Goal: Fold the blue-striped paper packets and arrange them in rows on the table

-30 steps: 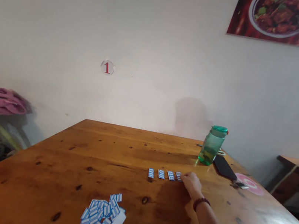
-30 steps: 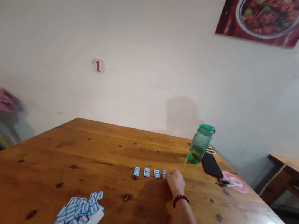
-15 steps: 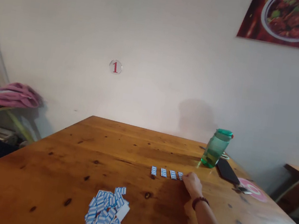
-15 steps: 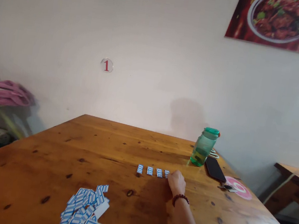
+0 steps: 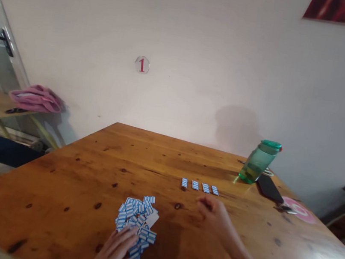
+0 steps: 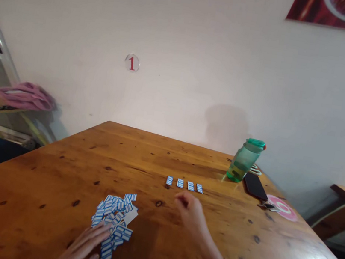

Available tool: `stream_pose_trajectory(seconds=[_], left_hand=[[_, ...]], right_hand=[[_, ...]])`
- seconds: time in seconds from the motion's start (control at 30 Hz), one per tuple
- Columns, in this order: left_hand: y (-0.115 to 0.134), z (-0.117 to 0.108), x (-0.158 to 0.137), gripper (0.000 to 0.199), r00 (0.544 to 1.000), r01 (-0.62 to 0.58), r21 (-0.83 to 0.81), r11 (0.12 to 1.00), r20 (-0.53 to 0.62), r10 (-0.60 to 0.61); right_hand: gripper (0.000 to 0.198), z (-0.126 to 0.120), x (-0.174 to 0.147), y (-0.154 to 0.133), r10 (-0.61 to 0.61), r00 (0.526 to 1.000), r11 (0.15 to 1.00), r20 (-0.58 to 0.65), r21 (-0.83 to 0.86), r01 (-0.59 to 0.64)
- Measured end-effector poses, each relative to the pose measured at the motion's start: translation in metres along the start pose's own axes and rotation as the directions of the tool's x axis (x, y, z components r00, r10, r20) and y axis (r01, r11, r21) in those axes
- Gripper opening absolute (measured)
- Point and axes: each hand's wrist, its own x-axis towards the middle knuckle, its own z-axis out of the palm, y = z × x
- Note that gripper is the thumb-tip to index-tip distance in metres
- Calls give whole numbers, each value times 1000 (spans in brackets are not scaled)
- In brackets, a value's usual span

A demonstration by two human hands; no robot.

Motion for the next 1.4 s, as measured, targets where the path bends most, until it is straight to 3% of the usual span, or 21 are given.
stream_pose_trajectory(seconds=[0.1,0.2,0.37,0.43,0.57,0.67,0.73,0.83,1.0,1.07,1.17,1.3,1.4], left_hand=[[-17,-8,-7,42,975,-87,390,917,-155,159],[-17,-15,-11,42,954,-103,542,834,-183,237],[-21,-11,-15,47,938,-321,560,764,75,338],[-29,-4,-17,47,926,-366,547,753,139,350],[-31,6,-11,45,924,-367,544,755,122,362],[-10,2,5,43,982,-185,524,832,127,139],[6,-5,16,38,990,-70,473,878,138,4],[17,-21,30,33,994,96,359,928,23,-111],[6,-47,51,28,959,265,275,924,-177,-222],[2,-53,61,26,949,301,300,905,-188,-254],[-2,-56,76,21,947,322,365,874,-117,-300],[-3,-50,89,23,949,291,469,834,-32,-313],[-4,-45,96,38,955,255,513,820,2,-298]], right_hand=[[19,32,-32,-33,-209,956,974,208,-44,223],[22,52,-57,-57,-313,851,887,421,-192,421],[23,76,-77,-59,-369,739,757,564,-279,591],[26,84,-80,-54,-370,725,726,581,-306,616],[31,92,-81,-47,-353,751,739,559,-326,590],[35,91,-76,-52,-339,785,769,519,-328,549],[36,90,-73,-58,-325,807,782,493,-341,523],[30,90,-70,-67,-307,816,786,490,-353,508],[22,84,-60,-72,-339,803,816,490,-272,510],[23,83,-50,-72,-332,838,844,433,-260,468],[26,85,-33,-71,-326,878,868,350,-258,425],[38,99,-16,-68,-348,875,858,337,-261,442],[42,108,-14,-61,-338,863,843,375,-287,455]])
